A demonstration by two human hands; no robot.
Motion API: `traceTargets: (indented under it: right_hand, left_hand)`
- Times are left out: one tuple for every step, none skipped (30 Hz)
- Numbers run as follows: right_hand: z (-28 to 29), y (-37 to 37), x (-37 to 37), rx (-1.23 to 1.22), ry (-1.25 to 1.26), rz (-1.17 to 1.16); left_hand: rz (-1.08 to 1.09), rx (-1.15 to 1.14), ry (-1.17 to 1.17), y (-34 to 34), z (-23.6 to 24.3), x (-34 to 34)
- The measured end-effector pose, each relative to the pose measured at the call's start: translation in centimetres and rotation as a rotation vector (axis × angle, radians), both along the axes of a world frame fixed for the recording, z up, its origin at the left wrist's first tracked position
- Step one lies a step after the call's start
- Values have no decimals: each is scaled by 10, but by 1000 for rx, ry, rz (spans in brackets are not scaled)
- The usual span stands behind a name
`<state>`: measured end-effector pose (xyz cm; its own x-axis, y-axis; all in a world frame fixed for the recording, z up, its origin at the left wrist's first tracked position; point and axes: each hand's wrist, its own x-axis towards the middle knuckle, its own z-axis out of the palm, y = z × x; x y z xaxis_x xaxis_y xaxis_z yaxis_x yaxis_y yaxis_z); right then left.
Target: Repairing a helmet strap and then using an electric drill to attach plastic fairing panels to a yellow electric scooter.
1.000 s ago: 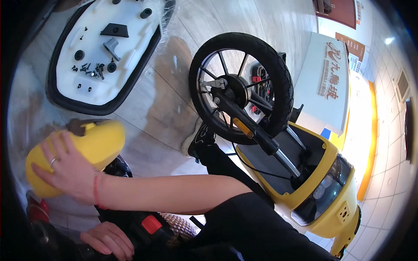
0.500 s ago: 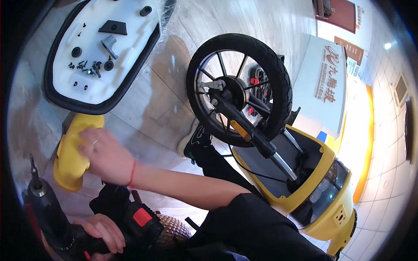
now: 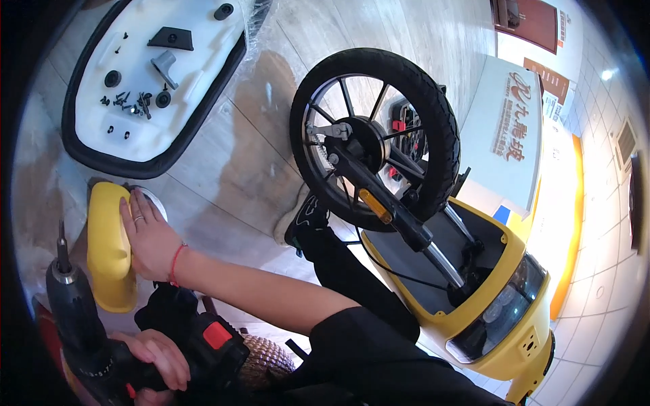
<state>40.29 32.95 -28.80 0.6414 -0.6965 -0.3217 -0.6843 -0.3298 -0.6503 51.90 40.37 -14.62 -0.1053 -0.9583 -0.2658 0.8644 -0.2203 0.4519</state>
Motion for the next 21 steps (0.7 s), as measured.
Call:
traceTargets:
  right_hand:
    - [0, -3, -3, 112, -35, 25]
    - [1, -5, -9, 101, -87, 54]
    - [1, -7, -16, 129, -125, 95]
    - [1, -8, -22, 104, -212, 94]
    - [1, -6, -24, 154, -171, 169]
    - [3, -1, -26, 150, -177, 195]
    - [4, 5, -27, 192, -139, 259]
    - [5, 11, -26, 163, -222, 280]
    - [6, 18, -24, 184, -263, 338]
    - [8, 24, -21, 204, -302, 396]
    - [10, 32, -14, 255, -343, 331]
    - [12, 37, -7, 237, -359, 290]
    - [13, 41, 1, 224, -363, 247]
    - [13, 43, 5, 263, -313, 245]
    - [13, 45, 6, 165, -312, 156]
    - [10, 44, 4, 232, -275, 128]
    - [5, 41, -2, 320, -227, 123]
    - [-2, 37, -9, 408, -179, 120]
    - [-7, 34, -23, 411, -103, 57]
    - [-14, 29, -40, 352, -82, -32]
    - [-23, 21, -63, 357, -38, -131]
  left_hand:
    - [10, 15, -6, 0, 2, -1]
    - [19, 22, -4, 0, 3, -2]
    - [20, 46, -18, -1, 5, -3]
    - [21, 69, -32, -1, 7, -4]
    - [22, 95, -48, -2, 9, -5]
    - [26, 110, -58, -2, 10, -6]
    - [30, 122, -67, -4, 11, -7]
    - [39, 133, -79, -4, 11, -8]
    - [39, 122, -75, -6, 10, -8]
    - [38, 110, -71, -6, 9, -8]
    - [39, 100, -67, -7, 8, -7]
    - [14, 88, -62, -8, 7, -7]
    - [-11, 77, -55, -8, 6, -6]
    - [-37, 64, -48, -8, 4, -4]
    - [-18, 73, -44, -7, 4, -4]
    - [2, 81, -41, -5, 4, -4]
    - [24, 89, -38, -4, 2, -4]
    - [37, 105, -29, -2, 3, -5]
    - [52, 122, -18, -2, 1, -5]
    - [67, 139, -7, 0, 2, -6]
    - [55, 107, 3, 0, 1, -7]
